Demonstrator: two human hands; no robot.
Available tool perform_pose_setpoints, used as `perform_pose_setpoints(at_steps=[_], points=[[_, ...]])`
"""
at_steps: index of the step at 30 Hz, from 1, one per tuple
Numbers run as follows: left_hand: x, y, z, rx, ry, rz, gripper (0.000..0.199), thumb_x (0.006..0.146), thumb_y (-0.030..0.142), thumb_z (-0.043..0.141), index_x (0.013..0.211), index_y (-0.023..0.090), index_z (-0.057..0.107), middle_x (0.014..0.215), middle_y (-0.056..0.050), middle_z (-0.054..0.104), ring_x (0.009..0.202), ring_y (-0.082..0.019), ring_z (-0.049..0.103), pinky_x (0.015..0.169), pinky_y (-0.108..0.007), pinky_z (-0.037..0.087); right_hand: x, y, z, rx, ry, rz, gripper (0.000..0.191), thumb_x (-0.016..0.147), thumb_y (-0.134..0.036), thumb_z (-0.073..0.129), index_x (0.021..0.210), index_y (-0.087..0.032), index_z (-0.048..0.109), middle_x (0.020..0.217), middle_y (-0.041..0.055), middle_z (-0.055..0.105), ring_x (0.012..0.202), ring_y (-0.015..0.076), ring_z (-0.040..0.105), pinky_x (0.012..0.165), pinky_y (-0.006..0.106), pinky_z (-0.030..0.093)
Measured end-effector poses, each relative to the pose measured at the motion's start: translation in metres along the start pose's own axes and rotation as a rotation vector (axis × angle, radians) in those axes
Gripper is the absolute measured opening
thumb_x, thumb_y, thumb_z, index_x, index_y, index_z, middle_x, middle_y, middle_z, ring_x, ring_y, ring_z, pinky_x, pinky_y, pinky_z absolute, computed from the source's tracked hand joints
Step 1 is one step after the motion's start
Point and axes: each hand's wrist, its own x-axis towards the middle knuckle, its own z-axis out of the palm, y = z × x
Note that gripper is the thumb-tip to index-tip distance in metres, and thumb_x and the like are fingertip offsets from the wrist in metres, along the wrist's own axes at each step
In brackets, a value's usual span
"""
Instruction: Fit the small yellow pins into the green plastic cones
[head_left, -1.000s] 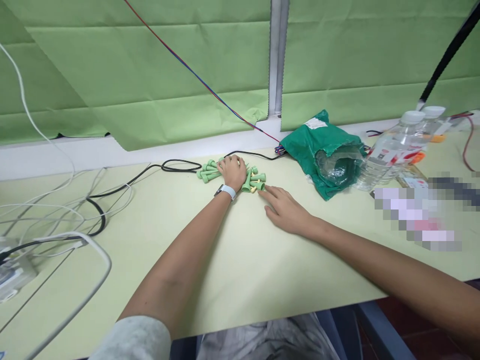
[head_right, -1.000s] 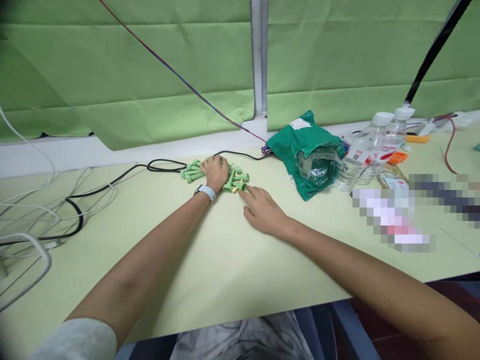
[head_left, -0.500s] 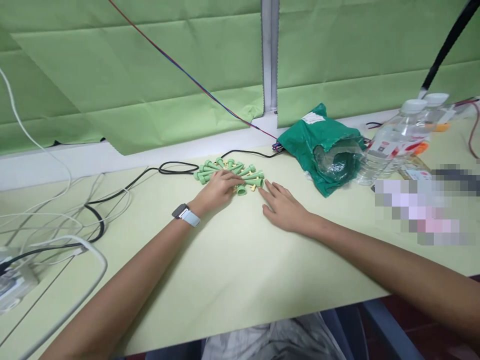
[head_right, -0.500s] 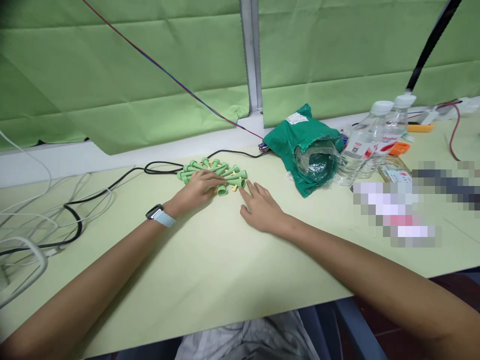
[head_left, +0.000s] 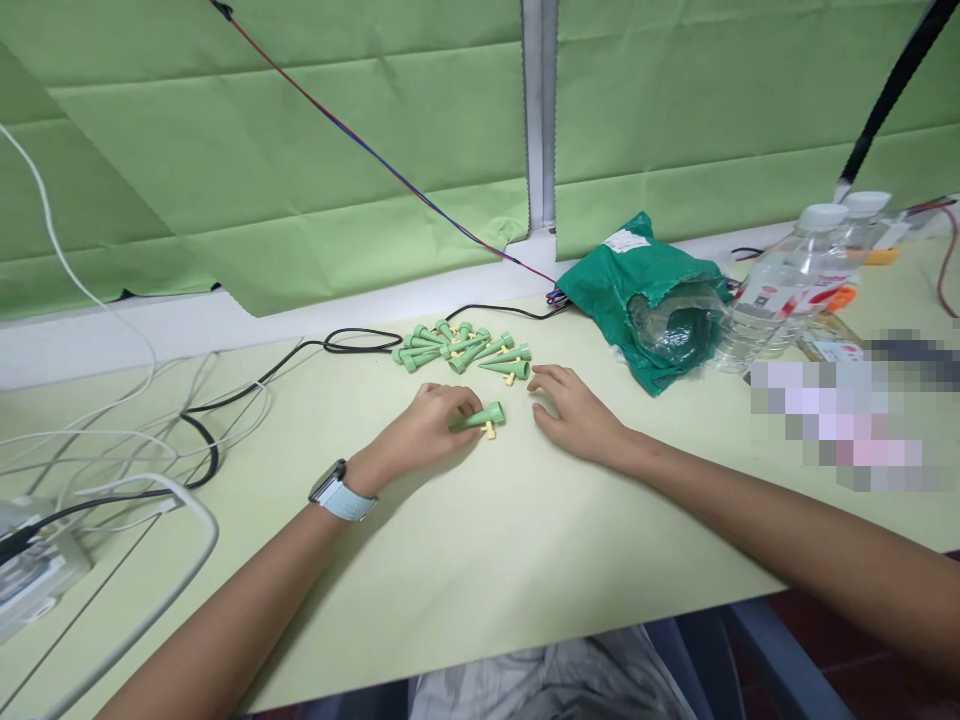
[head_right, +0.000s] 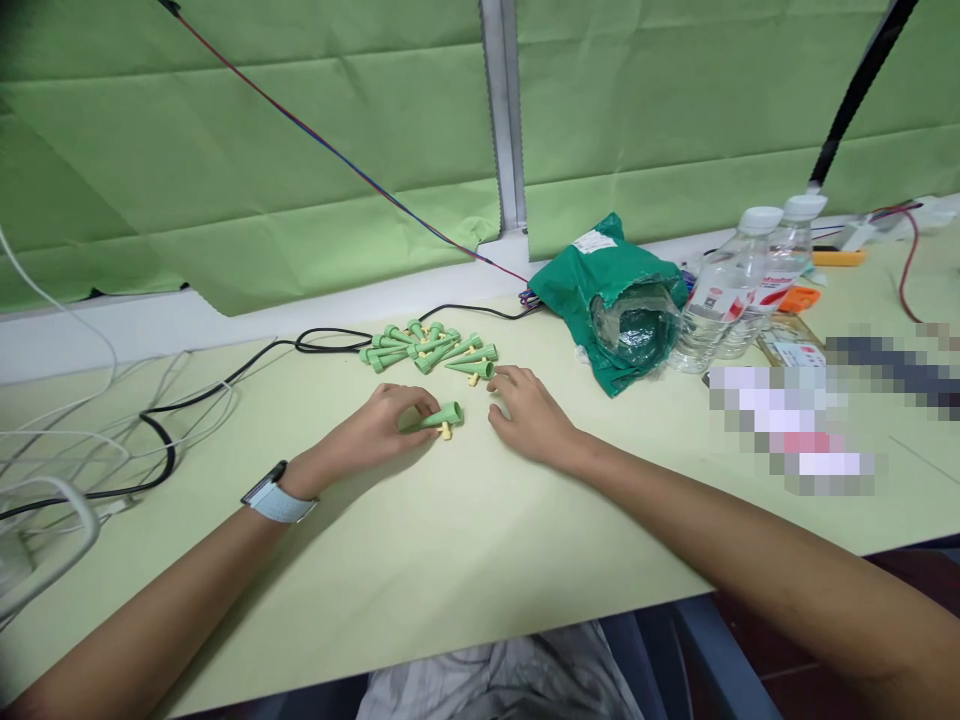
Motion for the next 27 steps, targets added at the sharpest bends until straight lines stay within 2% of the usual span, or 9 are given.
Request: perform_pose_setpoints(at_steps=[3,5,7,10,15,20,24,27], points=[[-0.005,0.008,0.004,-0.305,-0.006,-0.143,0.023,0.092,0.042,0.064,0.104,0.024,0.072,0.102,-0.005,0.074,0.092,-0.024,0.067,0.083,-0.034,0.051,0.002,-0.004,-0.005,0.122,0.071,-0.017,0.015,0.095,-0.017,0.051,0.101,-0.019,0.065,0.110,0.0118,0.068,0.110,0.0263,0.061,0.098,0.041,0.050],[-0.007,0.014,0.006,-0.469,-0.017,-0.198,0.026,0.096,0.046,0.059,0.094,0.023,0.072,0.097,-0.006,0.072,0.089,-0.023,0.065,0.080,-0.034,0.050,0.003,-0.009,-0.007,0.202,0.047,-0.022,0.013,0.095,-0.017,0.051,0.093,-0.020,0.064,0.097,0.0078,0.068,0.096,0.0233,0.063,0.088,0.036,0.050],[-0.008,0.020,0.009,-0.593,-0.004,-0.221,0.032,0.098,0.048,0.056,0.084,0.022,0.068,0.090,-0.007,0.070,0.087,-0.022,0.064,0.082,-0.034,0.050,0.002,-0.015,-0.008,0.303,-0.019,-0.035,0.014,0.096,-0.018,0.052,0.090,-0.020,0.065,0.092,0.0051,0.069,0.088,0.0199,0.062,0.081,0.032,0.048],[-0.009,0.028,0.015,-0.707,0.031,-0.209,0.029,0.098,0.047,0.057,0.086,0.022,0.066,0.089,-0.006,0.069,0.090,-0.021,0.064,0.088,-0.035,0.049,-0.001,-0.025,-0.007,0.465,-0.120,-0.009,0.016,0.099,-0.024,0.054,0.094,-0.019,0.068,0.091,0.0028,0.070,0.082,0.0165,0.060,0.076,0.028,0.045],[-0.011,0.035,0.030,-0.691,0.045,-0.183,0.026,0.098,0.045,0.060,0.092,0.020,0.066,0.091,-0.004,0.068,0.091,-0.020,0.063,0.087,-0.032,0.048,-0.005,-0.033,-0.005,0.633,-0.221,0.070,0.024,0.100,-0.035,0.057,0.090,-0.017,0.069,0.084,0.0012,0.068,0.077,0.0153,0.057,0.071,0.027,0.043],[-0.015,0.038,0.036,-0.585,0.123,-0.184,0.025,0.096,0.044,0.062,0.090,0.021,0.065,0.087,-0.002,0.066,0.084,-0.018,0.060,0.077,-0.031,0.047,-0.005,-0.034,-0.004,0.660,-0.208,0.088,0.021,0.095,-0.033,0.063,0.082,-0.017,0.067,0.077,-0.0003,0.063,0.074,0.0145,0.055,0.069,0.026,0.042],[-0.017,0.042,0.034,-0.518,0.257,-0.131,0.018,0.092,0.041,0.069,0.095,0.023,0.071,0.099,-0.004,0.072,0.097,-0.022,0.065,0.089,-0.035,0.049,-0.005,-0.035,-0.006,0.687,-0.204,0.072,0.020,0.093,-0.032,0.064,0.080,-0.017,0.067,0.074,-0.0012,0.060,0.071,0.0137,0.052,0.066,0.026,0.041],[-0.017,0.043,0.033,-0.503,0.271,-0.116,0.016,0.090,0.039,0.071,0.095,0.024,0.074,0.102,-0.004,0.074,0.098,-0.023,0.067,0.092,-0.036,0.049,-0.006,-0.035,-0.008,0.687,-0.242,0.046,0.025,0.094,-0.036,0.065,0.077,-0.017,0.067,0.071,-0.0014,0.059,0.069,0.0133,0.052,0.064,0.026,0.039]])
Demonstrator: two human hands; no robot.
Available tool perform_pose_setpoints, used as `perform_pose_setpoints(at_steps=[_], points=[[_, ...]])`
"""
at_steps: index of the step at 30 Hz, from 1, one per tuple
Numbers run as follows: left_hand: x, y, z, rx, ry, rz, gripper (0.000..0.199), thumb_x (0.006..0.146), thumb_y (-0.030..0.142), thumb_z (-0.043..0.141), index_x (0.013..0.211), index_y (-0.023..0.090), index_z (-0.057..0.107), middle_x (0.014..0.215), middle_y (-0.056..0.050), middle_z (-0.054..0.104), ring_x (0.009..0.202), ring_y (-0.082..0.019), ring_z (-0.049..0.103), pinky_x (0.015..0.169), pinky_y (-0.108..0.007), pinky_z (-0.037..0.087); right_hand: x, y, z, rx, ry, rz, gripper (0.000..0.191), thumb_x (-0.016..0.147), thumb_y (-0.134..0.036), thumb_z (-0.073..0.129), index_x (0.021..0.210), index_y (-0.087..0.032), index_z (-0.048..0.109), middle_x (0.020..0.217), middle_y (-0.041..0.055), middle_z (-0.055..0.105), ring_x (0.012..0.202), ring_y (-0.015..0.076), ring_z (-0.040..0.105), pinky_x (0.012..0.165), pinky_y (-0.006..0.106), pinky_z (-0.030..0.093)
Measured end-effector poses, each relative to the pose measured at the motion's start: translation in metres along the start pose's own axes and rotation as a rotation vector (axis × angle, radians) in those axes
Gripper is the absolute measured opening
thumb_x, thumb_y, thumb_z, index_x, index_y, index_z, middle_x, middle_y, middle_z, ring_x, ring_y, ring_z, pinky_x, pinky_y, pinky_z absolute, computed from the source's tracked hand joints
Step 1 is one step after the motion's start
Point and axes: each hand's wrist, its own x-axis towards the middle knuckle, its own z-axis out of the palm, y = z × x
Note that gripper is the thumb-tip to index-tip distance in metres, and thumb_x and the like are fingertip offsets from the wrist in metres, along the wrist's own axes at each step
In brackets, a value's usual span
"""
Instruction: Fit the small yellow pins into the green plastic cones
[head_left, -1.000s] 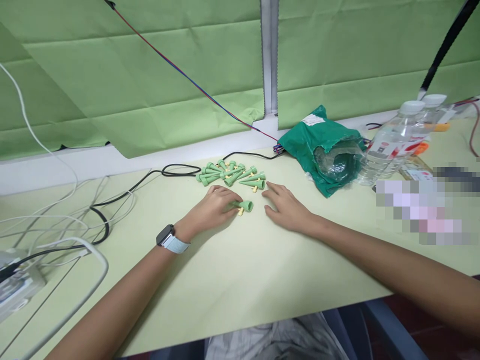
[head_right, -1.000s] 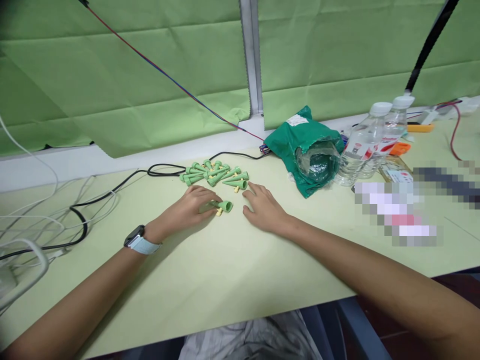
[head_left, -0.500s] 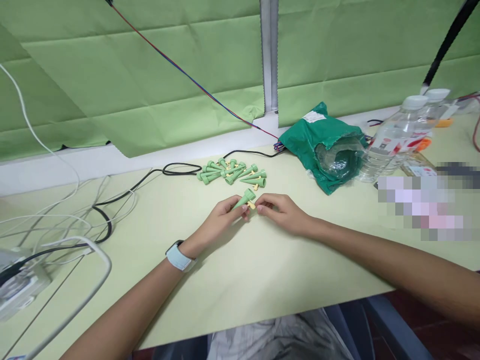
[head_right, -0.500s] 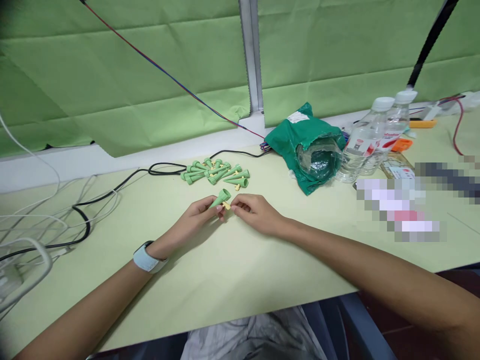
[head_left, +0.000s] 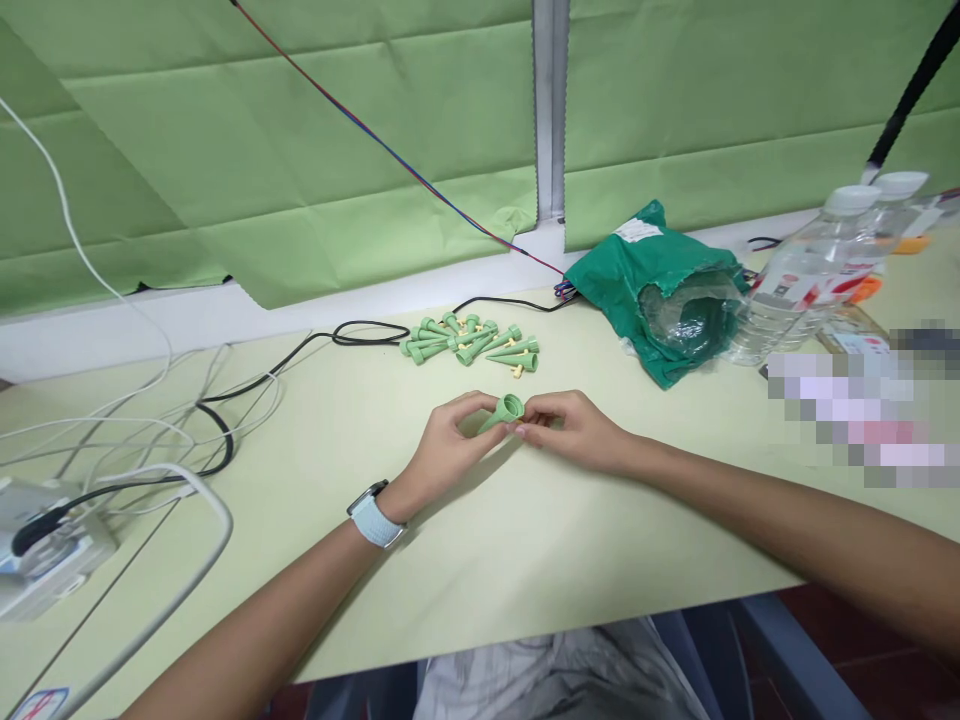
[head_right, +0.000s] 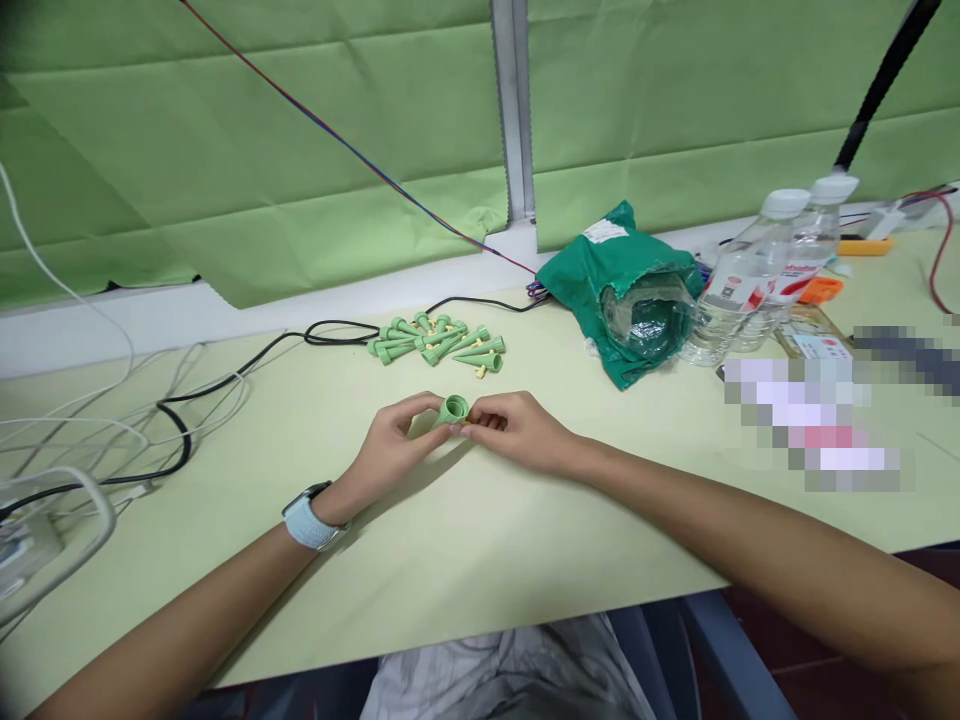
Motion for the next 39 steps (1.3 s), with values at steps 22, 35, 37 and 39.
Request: perform_pose_setpoints(at_steps=[22,35,37,39], points=[[-0.002,-0.009,0.004,-0.094,-0.018,-0.118,0.011,0.083,0.031,0.074,0.080,0.020,0.073,0.083,-0.003,0.073,0.081,-0.019,0.064,0.074,-0.031,0.048,-0.011,-0.009,0.004,-0.455,0.099,-0.280,0.026,0.097,-0.022,0.057,0.073,-0.019,0.068,0.070,0.0044,0.067,0.061,0.0148,0.057,0.060,0.028,0.040],[0.002,-0.007,0.012,-0.275,0.041,-0.248,0.034,0.083,0.044,0.078,0.067,0.019,0.061,0.063,0.003,0.049,0.058,-0.011,0.041,0.055,-0.029,0.031,-0.010,-0.002,0.003,-0.706,0.182,-0.337,0.028,0.103,-0.031,0.053,0.083,-0.019,0.068,0.074,0.0053,0.067,0.066,0.0166,0.057,0.064,0.031,0.039],[0.003,-0.008,0.013,-0.323,0.046,-0.268,0.031,0.082,0.045,0.079,0.070,0.020,0.067,0.067,0.001,0.056,0.062,-0.013,0.048,0.058,-0.030,0.036,-0.008,-0.003,0.001,-0.538,0.186,-0.244,0.023,0.103,-0.031,0.056,0.088,-0.019,0.069,0.080,0.0046,0.069,0.069,0.0157,0.059,0.065,0.029,0.041],[0.003,-0.009,0.013,-0.364,0.034,-0.291,0.027,0.081,0.045,0.080,0.076,0.019,0.073,0.074,-0.002,0.065,0.068,-0.015,0.054,0.063,-0.031,0.041,-0.007,-0.004,-0.001,-0.423,0.160,-0.163,0.021,0.102,-0.028,0.056,0.090,-0.020,0.070,0.084,0.0036,0.071,0.070,0.0151,0.059,0.067,0.028,0.043]])
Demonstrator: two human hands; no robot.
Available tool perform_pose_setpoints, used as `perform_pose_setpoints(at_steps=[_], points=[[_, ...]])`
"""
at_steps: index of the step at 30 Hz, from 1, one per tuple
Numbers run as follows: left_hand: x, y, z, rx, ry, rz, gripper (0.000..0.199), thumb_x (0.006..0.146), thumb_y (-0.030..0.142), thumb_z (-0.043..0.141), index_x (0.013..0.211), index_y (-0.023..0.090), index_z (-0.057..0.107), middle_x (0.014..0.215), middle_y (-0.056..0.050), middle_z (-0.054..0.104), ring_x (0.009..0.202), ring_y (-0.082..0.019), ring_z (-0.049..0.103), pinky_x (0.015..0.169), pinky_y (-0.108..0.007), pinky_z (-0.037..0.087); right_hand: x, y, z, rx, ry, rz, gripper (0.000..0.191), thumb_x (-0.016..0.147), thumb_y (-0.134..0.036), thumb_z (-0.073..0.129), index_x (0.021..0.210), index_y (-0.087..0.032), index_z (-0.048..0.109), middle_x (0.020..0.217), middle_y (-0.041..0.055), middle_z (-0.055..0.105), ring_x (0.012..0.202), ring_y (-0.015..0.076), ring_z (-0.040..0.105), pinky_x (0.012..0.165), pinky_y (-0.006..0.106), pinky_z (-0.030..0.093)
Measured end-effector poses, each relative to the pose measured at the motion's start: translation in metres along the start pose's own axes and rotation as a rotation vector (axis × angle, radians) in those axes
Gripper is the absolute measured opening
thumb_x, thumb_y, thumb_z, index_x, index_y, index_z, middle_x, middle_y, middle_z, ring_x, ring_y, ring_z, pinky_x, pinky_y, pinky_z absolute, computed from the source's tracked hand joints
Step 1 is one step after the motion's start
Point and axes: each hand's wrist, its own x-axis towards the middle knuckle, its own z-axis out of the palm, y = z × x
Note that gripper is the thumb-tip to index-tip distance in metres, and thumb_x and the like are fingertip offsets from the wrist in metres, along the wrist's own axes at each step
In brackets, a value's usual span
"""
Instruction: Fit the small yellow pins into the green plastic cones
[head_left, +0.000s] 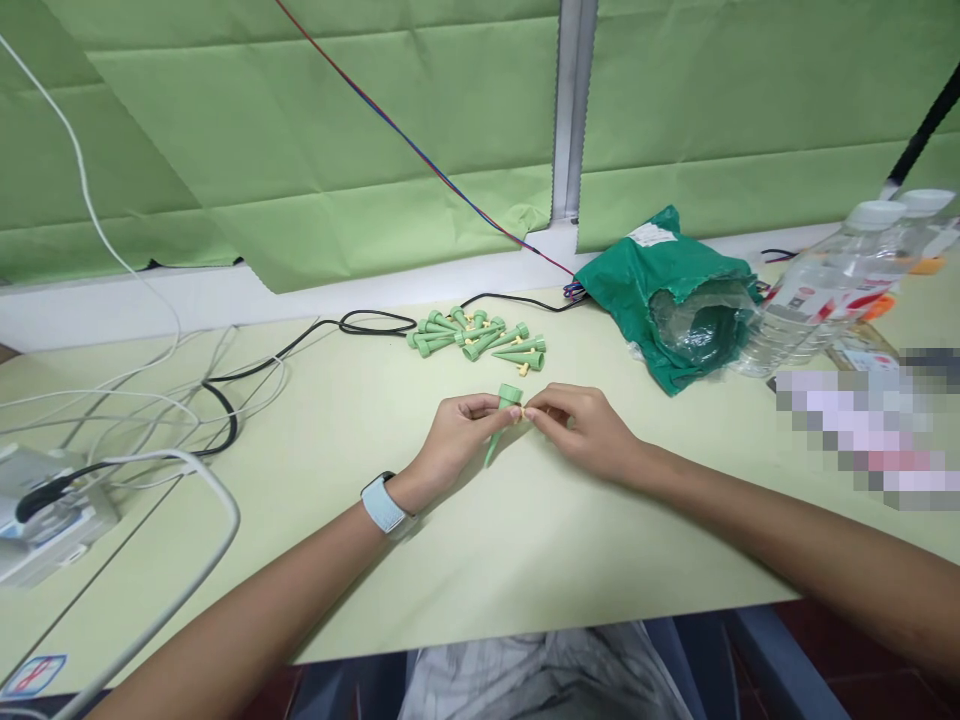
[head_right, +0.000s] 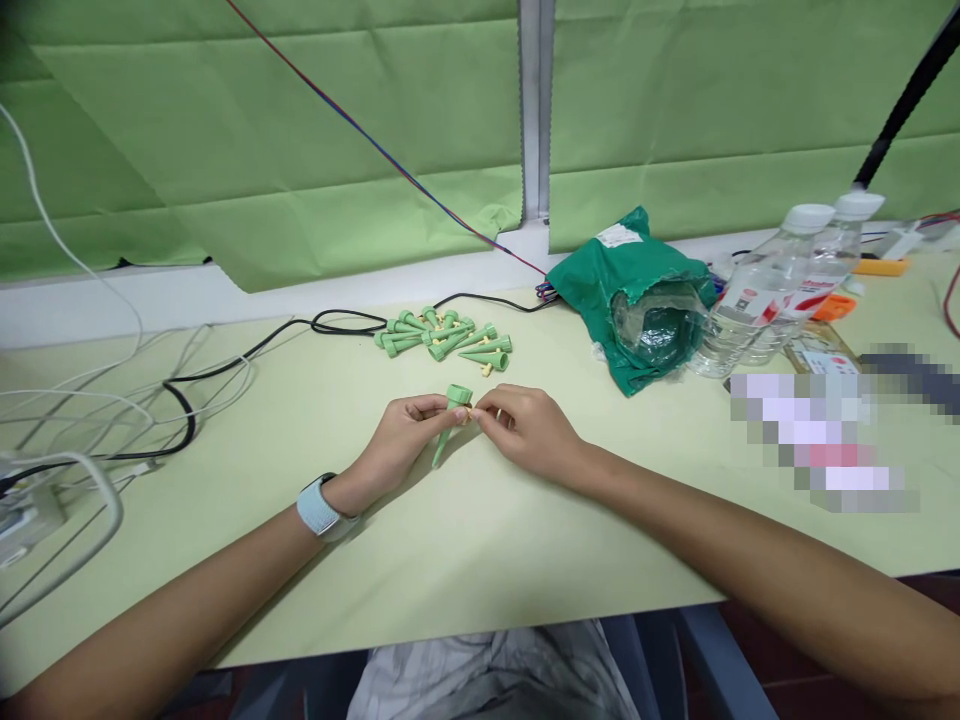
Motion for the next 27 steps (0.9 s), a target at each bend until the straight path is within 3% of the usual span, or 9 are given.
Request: perform_pose_setpoints(at_steps=[9,13,24,27], points=[[-0.001,0.008,0.001,-0.010,-0.049,0.055,0.021,0.080,0.035,0.079,0.078,0.016,0.070,0.074,0.000,0.059,0.068,-0.011,0.050,0.062,-0.026,0.038,0.002,0.005,0.004,0.245,-0.048,0.132,0.020,0.100,-0.029,0.059,0.086,-0.019,0.069,0.075,0.0012,0.067,0.060,0.0133,0.061,0.060,0.027,0.046],[-0.002,0.008,0.000,0.016,-0.040,0.031,0.020,0.081,0.031,0.077,0.073,0.016,0.067,0.069,0.001,0.053,0.065,-0.010,0.045,0.059,-0.025,0.034,0.000,0.000,0.003,0.172,-0.020,0.051,0.019,0.100,-0.029,0.061,0.086,-0.019,0.071,0.078,0.0028,0.069,0.063,0.0140,0.062,0.061,0.027,0.046],[-0.003,0.005,0.000,-0.089,-0.083,-0.030,0.013,0.080,0.027,0.077,0.078,0.015,0.071,0.076,-0.002,0.063,0.071,-0.012,0.055,0.065,-0.027,0.041,-0.003,-0.004,-0.001,-0.084,0.037,-0.225,0.019,0.102,-0.022,0.056,0.087,-0.017,0.066,0.077,0.0054,0.065,0.065,0.0148,0.056,0.061,0.028,0.041],[-0.002,0.003,0.000,-0.118,-0.107,-0.005,0.014,0.081,0.027,0.077,0.079,0.016,0.070,0.077,-0.002,0.063,0.075,-0.014,0.058,0.070,-0.028,0.043,-0.003,-0.006,-0.003,-0.116,0.051,-0.227,0.020,0.102,-0.025,0.055,0.087,-0.017,0.066,0.078,0.0064,0.066,0.065,0.0150,0.056,0.061,0.028,0.040]])
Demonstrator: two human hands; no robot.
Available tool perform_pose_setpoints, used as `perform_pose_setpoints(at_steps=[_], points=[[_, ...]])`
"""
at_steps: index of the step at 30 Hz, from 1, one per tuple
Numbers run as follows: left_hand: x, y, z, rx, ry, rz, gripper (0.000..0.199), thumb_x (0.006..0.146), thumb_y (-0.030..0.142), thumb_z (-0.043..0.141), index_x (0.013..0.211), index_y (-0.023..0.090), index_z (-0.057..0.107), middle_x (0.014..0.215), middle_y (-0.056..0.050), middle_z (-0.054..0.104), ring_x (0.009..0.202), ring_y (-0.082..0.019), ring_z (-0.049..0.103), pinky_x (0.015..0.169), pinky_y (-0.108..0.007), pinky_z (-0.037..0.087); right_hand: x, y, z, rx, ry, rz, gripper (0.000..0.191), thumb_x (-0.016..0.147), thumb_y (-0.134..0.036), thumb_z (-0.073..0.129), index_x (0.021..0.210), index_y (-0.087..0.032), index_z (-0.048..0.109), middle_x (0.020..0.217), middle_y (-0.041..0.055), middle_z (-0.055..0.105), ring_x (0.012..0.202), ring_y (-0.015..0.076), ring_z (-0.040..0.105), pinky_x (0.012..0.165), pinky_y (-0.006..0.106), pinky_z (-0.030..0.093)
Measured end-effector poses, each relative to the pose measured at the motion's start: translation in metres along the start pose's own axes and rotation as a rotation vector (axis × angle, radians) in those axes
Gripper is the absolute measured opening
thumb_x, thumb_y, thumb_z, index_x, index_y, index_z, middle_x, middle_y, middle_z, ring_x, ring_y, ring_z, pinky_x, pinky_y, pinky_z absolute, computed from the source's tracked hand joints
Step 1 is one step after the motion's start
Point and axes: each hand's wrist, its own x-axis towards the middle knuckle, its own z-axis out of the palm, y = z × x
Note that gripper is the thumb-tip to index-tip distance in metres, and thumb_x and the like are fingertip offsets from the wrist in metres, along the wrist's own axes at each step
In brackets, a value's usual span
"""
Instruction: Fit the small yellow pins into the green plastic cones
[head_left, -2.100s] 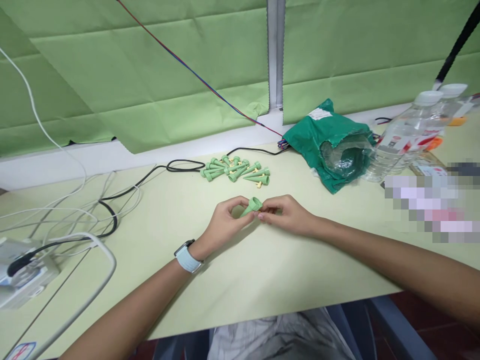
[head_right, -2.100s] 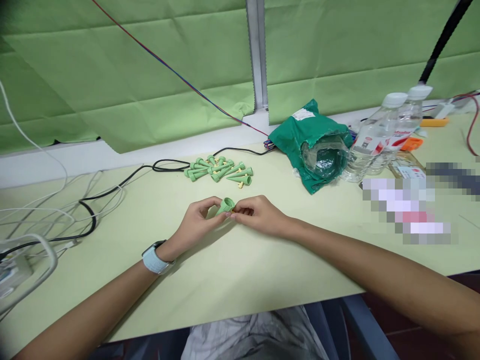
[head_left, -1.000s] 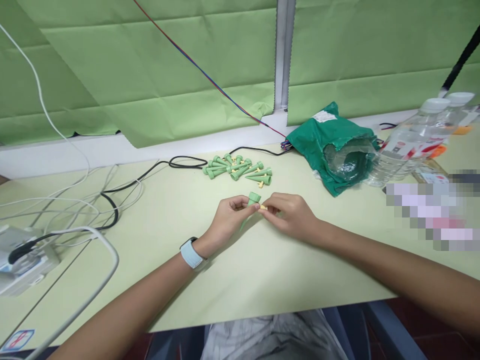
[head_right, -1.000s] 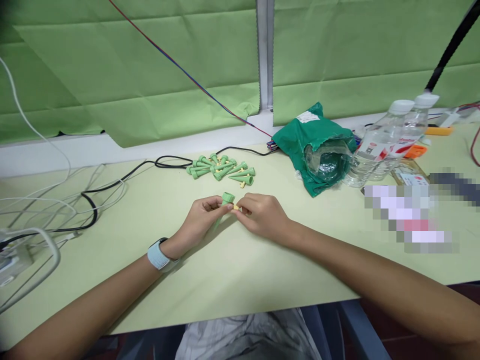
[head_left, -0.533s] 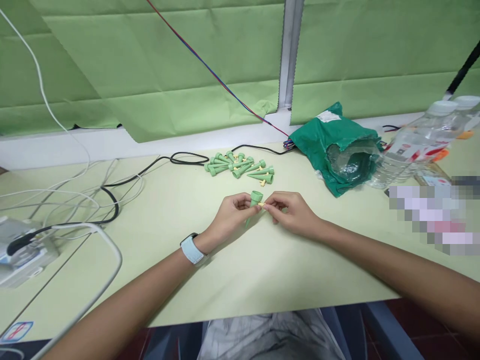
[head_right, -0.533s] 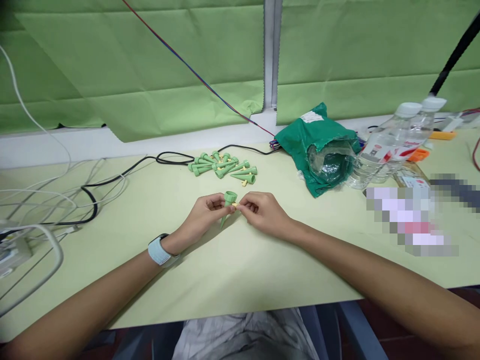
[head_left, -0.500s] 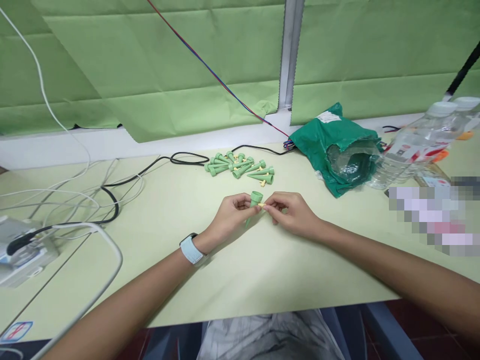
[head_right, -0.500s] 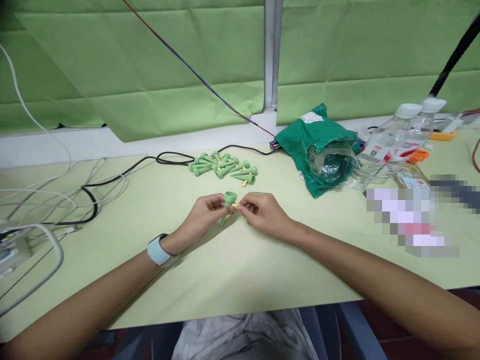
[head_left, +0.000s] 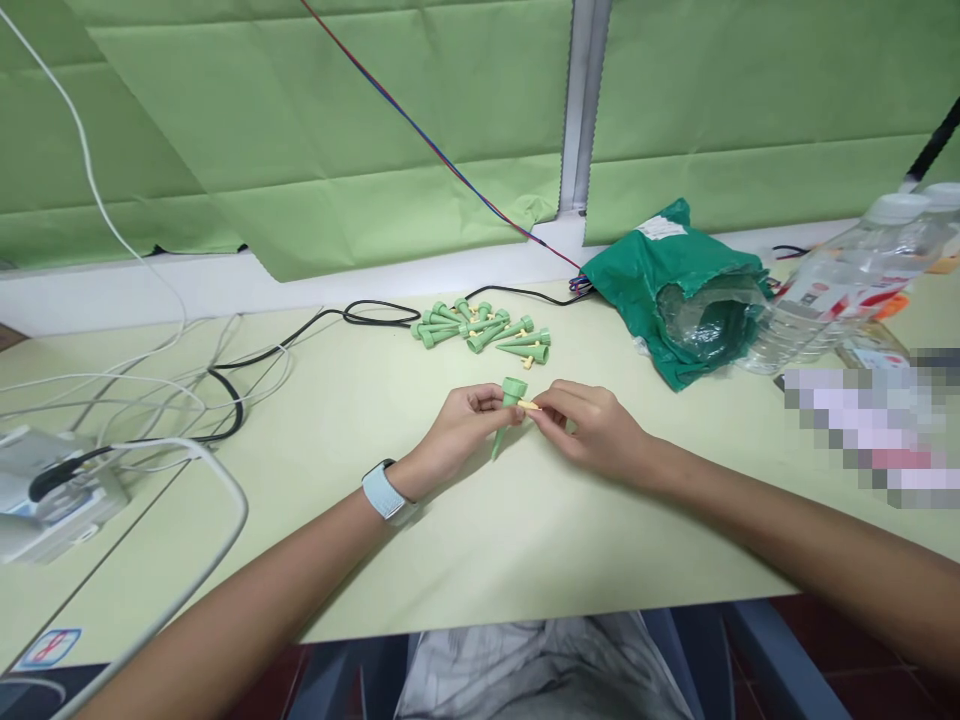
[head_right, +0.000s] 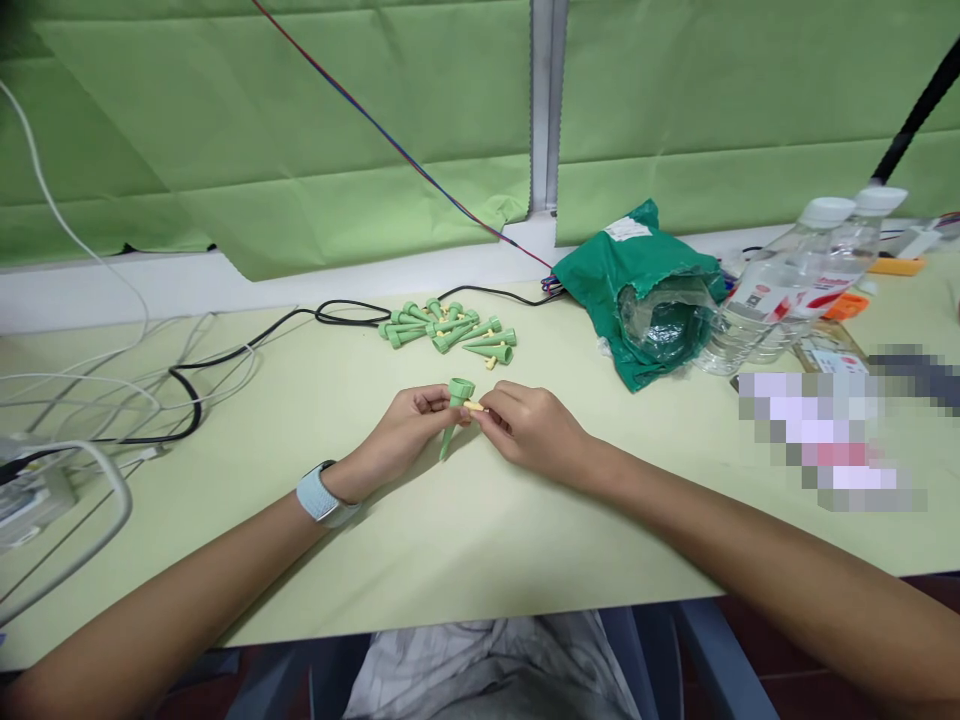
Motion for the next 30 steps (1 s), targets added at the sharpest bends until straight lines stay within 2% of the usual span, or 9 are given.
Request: perform_pose_setpoints(at_steps=[3,6,8,11,16,18,21,26,30], points=[[0.000,-0.001,0.000,-0.013,0.002,0.012,0.017,0.081,0.030,0.079,0.079,0.016,0.070,0.077,-0.001,0.062,0.075,-0.014,0.058,0.070,-0.028,0.043,0.003,-0.002,-0.003,0.149,-0.050,0.185,0.022,0.101,-0.030,0.058,0.085,-0.018,0.067,0.074,0.0041,0.066,0.064,0.0143,0.057,0.061,0.027,0.043],[-0.001,-0.002,0.000,0.013,0.002,0.018,0.020,0.079,0.033,0.081,0.081,0.016,0.071,0.078,-0.001,0.063,0.072,-0.013,0.056,0.067,-0.027,0.042,0.005,-0.002,-0.006,0.445,-0.238,0.463,0.031,0.103,-0.037,0.053,0.079,-0.019,0.063,0.063,0.0006,0.064,0.056,0.0137,0.059,0.056,0.025,0.045],[-0.002,-0.001,0.001,0.035,-0.003,0.026,0.021,0.079,0.035,0.081,0.082,0.016,0.071,0.078,-0.002,0.063,0.071,-0.013,0.056,0.065,-0.027,0.042,0.006,-0.001,-0.007,0.567,-0.328,0.564,0.033,0.103,-0.040,0.053,0.078,-0.019,0.062,0.058,-0.0011,0.061,0.051,0.0138,0.059,0.053,0.025,0.046],[-0.004,0.001,0.002,0.040,-0.001,0.028,0.023,0.078,0.037,0.082,0.081,0.016,0.072,0.079,-0.003,0.064,0.072,-0.015,0.058,0.065,-0.029,0.044,0.007,0.000,-0.009,0.508,-0.319,0.519,0.032,0.100,-0.037,0.058,0.077,-0.017,0.067,0.057,-0.0003,0.061,0.050,0.0133,0.057,0.051,0.025,0.043],[-0.003,-0.001,0.002,0.004,-0.010,0.006,0.019,0.079,0.032,0.080,0.079,0.015,0.070,0.079,-0.003,0.064,0.072,-0.013,0.057,0.067,-0.028,0.044,0.006,-0.003,-0.010,0.124,-0.143,0.133,0.031,0.099,-0.027,0.059,0.071,-0.017,0.067,0.065,0.0026,0.060,0.059,0.0128,0.051,0.058,0.028,0.036],[-0.002,-0.002,0.001,-0.028,-0.010,-0.002,0.017,0.080,0.029,0.079,0.078,0.015,0.069,0.079,-0.002,0.064,0.073,-0.013,0.057,0.068,-0.027,0.043,0.004,-0.003,-0.008,0.023,-0.076,0.046,0.029,0.099,-0.026,0.057,0.074,-0.017,0.066,0.068,0.0029,0.059,0.061,0.0127,0.049,0.059,0.028,0.034],[-0.001,-0.004,0.001,-0.056,0.005,-0.001,0.017,0.080,0.028,0.079,0.077,0.016,0.068,0.078,-0.001,0.063,0.073,-0.012,0.056,0.068,-0.027,0.042,0.002,-0.002,-0.004,0.015,-0.034,0.087,0.025,0.098,-0.029,0.060,0.077,-0.017,0.064,0.070,0.0022,0.059,0.061,0.0124,0.048,0.058,0.028,0.035],[-0.002,-0.003,0.002,-0.083,0.006,0.005,0.018,0.078,0.030,0.081,0.080,0.016,0.069,0.081,-0.002,0.066,0.075,-0.013,0.059,0.072,-0.027,0.045,0.003,-0.002,0.000,0.246,-0.148,0.322,0.031,0.101,-0.029,0.055,0.074,-0.018,0.064,0.064,-0.0004,0.059,0.059,0.0125,0.051,0.058,0.026,0.037],[-0.002,0.000,0.002,-0.076,0.019,-0.009,0.018,0.076,0.029,0.082,0.077,0.016,0.069,0.080,-0.002,0.066,0.075,-0.013,0.059,0.071,-0.027,0.045,0.003,-0.002,0.001,0.274,-0.080,0.301,0.023,0.098,-0.028,0.059,0.080,-0.017,0.071,0.071,0.0021,0.066,0.062,0.0134,0.055,0.058,0.026,0.040]])
